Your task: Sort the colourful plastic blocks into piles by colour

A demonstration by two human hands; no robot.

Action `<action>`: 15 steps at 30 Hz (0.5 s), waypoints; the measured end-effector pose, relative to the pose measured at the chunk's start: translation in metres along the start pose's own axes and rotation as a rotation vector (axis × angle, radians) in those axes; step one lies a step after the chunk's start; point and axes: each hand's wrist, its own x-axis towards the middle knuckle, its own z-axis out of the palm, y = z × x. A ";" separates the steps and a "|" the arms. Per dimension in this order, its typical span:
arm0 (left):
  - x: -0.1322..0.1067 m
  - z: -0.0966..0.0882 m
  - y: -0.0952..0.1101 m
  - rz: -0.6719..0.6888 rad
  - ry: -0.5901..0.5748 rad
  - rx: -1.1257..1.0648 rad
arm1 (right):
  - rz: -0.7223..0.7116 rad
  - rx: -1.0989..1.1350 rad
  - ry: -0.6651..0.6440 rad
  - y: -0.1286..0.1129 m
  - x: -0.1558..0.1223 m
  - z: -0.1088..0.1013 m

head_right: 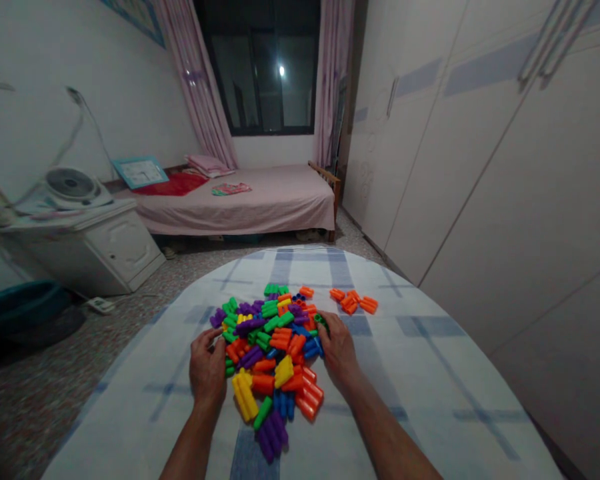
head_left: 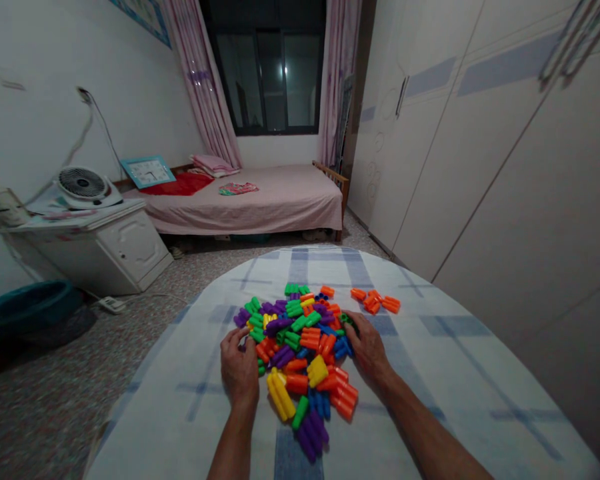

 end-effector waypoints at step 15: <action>0.000 0.000 0.002 -0.018 -0.006 0.016 | 0.248 -0.523 0.100 0.055 -0.036 -0.095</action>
